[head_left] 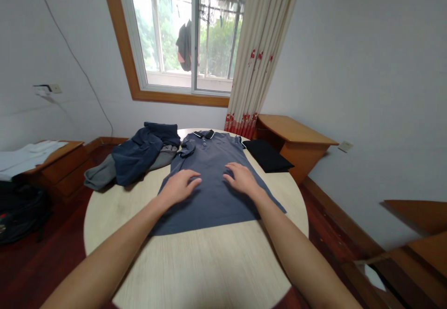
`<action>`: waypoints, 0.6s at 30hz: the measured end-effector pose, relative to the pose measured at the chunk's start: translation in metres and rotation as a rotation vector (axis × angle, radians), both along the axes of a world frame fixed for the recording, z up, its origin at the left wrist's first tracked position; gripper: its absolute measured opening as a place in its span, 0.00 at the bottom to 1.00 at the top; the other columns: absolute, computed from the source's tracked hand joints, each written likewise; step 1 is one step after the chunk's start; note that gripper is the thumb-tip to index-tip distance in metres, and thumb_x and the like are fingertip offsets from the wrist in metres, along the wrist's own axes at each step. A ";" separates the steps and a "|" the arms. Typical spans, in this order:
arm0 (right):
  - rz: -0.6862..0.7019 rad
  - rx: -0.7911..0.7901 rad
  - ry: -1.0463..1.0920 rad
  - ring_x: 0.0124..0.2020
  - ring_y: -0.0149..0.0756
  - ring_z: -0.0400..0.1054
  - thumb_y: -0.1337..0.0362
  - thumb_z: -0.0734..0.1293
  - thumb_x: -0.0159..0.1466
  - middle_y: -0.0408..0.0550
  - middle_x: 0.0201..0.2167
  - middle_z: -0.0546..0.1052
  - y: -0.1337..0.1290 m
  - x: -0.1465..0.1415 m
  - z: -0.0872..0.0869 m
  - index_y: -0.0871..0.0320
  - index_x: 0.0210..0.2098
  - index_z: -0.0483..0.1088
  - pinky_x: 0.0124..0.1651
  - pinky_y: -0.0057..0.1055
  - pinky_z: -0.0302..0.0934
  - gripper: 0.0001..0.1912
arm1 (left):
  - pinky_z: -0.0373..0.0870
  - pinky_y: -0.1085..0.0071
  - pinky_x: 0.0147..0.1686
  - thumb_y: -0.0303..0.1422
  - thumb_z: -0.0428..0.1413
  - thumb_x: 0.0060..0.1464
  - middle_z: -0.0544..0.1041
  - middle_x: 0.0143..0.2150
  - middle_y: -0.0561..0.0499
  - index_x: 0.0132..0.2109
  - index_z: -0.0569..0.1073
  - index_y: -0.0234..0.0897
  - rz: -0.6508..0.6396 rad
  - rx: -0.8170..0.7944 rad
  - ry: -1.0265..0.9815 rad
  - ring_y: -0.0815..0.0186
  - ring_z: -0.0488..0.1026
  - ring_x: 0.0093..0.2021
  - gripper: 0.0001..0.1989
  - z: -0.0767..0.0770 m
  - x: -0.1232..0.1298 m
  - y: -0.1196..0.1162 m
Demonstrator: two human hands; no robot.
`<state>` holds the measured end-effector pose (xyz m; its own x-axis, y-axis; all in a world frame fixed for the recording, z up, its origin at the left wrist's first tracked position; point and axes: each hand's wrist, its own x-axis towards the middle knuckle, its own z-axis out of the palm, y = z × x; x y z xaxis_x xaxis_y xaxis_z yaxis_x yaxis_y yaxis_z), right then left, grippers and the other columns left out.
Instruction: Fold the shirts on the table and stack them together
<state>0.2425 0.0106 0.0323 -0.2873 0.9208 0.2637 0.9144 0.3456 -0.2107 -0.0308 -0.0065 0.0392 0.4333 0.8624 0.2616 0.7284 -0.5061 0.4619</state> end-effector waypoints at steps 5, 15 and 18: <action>0.181 -0.139 0.003 0.73 0.45 0.47 0.51 0.59 0.71 0.55 0.72 0.56 0.007 -0.036 -0.034 0.58 0.70 0.57 0.72 0.49 0.42 0.32 | 0.46 0.49 0.70 0.46 0.44 0.67 0.55 0.74 0.44 0.69 0.63 0.39 -0.079 -0.007 0.226 0.54 0.52 0.73 0.29 -0.045 0.038 0.001; -0.124 -0.210 -0.069 0.75 0.44 0.40 0.44 0.51 0.73 0.52 0.74 0.49 0.032 0.027 -0.048 0.57 0.73 0.51 0.73 0.48 0.37 0.35 | 0.42 0.45 0.69 0.52 0.39 0.67 0.48 0.76 0.46 0.72 0.57 0.42 0.206 -0.075 0.377 0.53 0.43 0.75 0.34 -0.053 -0.013 0.038; -0.239 -0.205 -0.080 0.75 0.44 0.41 0.46 0.51 0.73 0.53 0.74 0.49 0.037 0.049 -0.051 0.59 0.72 0.51 0.73 0.47 0.37 0.35 | 0.43 0.50 0.70 0.52 0.38 0.67 0.48 0.76 0.44 0.73 0.56 0.38 0.288 -0.089 0.398 0.53 0.43 0.75 0.35 -0.053 -0.030 0.046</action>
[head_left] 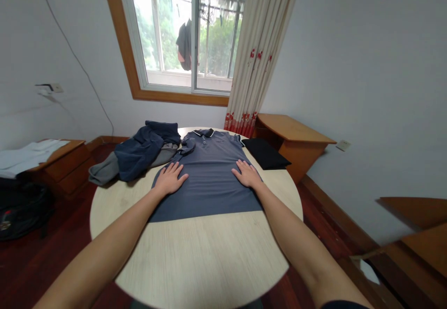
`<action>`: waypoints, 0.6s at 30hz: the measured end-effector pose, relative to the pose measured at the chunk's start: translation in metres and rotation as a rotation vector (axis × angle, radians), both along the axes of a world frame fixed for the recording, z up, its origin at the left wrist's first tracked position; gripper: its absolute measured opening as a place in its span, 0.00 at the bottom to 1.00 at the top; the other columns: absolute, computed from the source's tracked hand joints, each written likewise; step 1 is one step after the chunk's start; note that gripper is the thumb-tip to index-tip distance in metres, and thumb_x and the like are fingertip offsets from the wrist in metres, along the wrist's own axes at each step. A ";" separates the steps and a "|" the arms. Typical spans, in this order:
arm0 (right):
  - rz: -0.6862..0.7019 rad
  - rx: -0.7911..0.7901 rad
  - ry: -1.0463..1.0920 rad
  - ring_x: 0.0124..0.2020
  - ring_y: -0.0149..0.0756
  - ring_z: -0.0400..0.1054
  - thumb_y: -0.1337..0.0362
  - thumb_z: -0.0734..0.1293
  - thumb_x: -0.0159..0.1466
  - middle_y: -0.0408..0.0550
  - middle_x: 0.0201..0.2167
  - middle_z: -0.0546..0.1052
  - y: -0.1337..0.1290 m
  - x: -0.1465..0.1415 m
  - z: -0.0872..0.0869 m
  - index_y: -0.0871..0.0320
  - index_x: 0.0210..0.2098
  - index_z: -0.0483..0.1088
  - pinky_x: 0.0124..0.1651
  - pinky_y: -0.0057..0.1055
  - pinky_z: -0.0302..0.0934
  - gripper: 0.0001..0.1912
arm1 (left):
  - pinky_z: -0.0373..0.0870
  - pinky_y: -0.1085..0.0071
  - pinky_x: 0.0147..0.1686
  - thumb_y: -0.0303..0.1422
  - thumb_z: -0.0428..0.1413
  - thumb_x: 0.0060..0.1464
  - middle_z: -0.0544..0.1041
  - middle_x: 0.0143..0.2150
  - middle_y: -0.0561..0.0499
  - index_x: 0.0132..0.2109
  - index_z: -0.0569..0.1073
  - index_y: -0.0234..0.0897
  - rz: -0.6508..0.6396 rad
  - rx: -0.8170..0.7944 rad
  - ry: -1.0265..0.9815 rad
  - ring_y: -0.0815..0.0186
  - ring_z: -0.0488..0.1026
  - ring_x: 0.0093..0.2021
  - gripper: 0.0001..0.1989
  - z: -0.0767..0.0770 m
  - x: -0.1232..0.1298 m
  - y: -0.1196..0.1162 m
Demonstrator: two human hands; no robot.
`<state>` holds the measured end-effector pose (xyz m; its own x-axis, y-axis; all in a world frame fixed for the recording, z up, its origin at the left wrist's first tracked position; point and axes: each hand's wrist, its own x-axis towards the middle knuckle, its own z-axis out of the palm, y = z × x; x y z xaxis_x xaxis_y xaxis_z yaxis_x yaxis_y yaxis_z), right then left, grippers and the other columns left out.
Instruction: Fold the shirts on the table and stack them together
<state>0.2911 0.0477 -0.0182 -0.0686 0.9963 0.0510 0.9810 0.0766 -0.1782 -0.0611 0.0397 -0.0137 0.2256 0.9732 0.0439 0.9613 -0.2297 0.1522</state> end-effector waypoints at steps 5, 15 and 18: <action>-0.032 0.008 -0.004 0.74 0.44 0.42 0.46 0.51 0.73 0.53 0.74 0.50 0.003 0.008 -0.002 0.59 0.72 0.52 0.73 0.46 0.38 0.35 | 0.40 0.49 0.70 0.53 0.37 0.66 0.42 0.77 0.43 0.74 0.50 0.35 0.007 -0.093 0.044 0.52 0.38 0.76 0.39 0.003 -0.001 -0.006; 0.005 0.017 -0.111 0.74 0.46 0.42 0.47 0.49 0.73 0.52 0.74 0.49 -0.050 0.008 0.001 0.63 0.72 0.50 0.72 0.46 0.41 0.36 | 0.42 0.27 0.63 0.54 0.36 0.65 0.34 0.77 0.46 0.75 0.44 0.46 0.039 -0.271 0.145 0.42 0.32 0.75 0.37 0.019 0.019 -0.053; 0.013 -0.001 -0.161 0.74 0.48 0.43 0.46 0.48 0.73 0.53 0.74 0.50 -0.084 0.006 0.003 0.63 0.72 0.50 0.72 0.46 0.42 0.37 | 0.45 0.27 0.62 0.53 0.36 0.66 0.34 0.77 0.47 0.75 0.44 0.46 0.025 -0.301 0.228 0.43 0.32 0.75 0.36 0.027 0.018 -0.081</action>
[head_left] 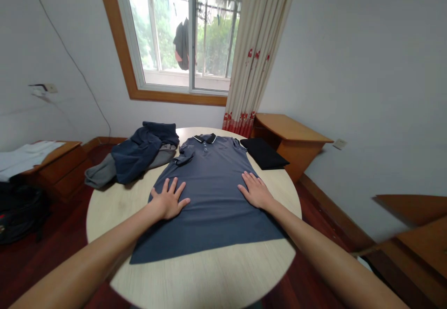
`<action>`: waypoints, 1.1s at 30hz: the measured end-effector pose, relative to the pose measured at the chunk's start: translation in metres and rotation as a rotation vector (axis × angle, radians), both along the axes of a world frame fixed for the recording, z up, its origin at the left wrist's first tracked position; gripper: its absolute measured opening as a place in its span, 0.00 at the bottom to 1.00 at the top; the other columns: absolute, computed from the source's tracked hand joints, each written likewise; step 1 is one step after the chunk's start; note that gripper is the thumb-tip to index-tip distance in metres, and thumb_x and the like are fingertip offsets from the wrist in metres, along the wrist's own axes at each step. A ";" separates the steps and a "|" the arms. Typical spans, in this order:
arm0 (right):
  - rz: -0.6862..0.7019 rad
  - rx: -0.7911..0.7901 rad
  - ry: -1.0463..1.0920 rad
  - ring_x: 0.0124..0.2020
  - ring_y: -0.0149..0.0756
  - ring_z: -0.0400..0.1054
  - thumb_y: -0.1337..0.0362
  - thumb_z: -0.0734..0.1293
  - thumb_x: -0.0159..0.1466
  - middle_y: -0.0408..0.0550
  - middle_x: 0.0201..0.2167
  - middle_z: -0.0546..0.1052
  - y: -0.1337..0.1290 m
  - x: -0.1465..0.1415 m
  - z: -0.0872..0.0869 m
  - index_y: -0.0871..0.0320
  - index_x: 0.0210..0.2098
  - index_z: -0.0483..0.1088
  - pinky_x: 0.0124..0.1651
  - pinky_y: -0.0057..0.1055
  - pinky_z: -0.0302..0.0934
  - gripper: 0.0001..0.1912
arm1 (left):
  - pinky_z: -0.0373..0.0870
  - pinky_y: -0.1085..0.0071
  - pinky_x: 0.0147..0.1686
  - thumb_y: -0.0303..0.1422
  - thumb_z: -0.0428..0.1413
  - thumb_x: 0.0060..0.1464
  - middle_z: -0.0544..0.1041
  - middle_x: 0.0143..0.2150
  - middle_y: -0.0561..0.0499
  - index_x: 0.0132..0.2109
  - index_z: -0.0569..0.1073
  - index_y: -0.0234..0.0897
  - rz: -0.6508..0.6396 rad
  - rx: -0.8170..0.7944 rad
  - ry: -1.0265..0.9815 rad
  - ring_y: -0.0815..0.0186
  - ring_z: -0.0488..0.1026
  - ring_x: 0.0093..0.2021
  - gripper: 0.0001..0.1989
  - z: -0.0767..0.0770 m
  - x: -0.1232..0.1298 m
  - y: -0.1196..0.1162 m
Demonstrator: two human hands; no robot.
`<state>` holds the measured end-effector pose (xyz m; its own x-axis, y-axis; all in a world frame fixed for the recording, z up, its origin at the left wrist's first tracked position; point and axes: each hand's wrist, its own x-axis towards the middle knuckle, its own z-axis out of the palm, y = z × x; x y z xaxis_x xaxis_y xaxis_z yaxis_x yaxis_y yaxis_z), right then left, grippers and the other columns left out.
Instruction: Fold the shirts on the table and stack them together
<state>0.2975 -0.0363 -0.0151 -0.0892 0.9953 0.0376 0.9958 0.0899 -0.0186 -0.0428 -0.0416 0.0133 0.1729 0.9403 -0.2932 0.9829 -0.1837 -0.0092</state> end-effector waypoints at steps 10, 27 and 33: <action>0.194 -0.010 -0.002 0.62 0.56 0.65 0.41 0.63 0.65 0.61 0.62 0.71 -0.001 -0.056 0.059 0.59 0.60 0.70 0.62 0.46 0.57 0.34 | 0.66 0.51 0.59 0.48 0.45 0.66 0.74 0.60 0.35 0.58 0.76 0.35 -0.352 0.136 -0.170 0.45 0.71 0.61 0.27 0.042 0.038 0.012; -0.079 0.033 0.098 0.73 0.46 0.46 0.47 0.52 0.73 0.55 0.73 0.53 0.081 -0.004 -0.002 0.60 0.71 0.55 0.71 0.45 0.41 0.34 | 0.61 0.53 0.60 0.42 0.42 0.67 0.73 0.62 0.36 0.62 0.70 0.32 0.037 0.517 -0.113 0.48 0.68 0.62 0.26 -0.014 -0.040 0.102; -0.149 0.119 0.082 0.59 0.51 0.67 0.52 0.56 0.71 0.60 0.58 0.73 0.116 0.003 0.031 0.58 0.56 0.74 0.59 0.42 0.60 0.25 | 0.68 0.57 0.48 0.40 0.48 0.64 0.76 0.54 0.39 0.54 0.75 0.36 0.030 0.721 -0.109 0.48 0.71 0.54 0.19 0.020 -0.043 0.113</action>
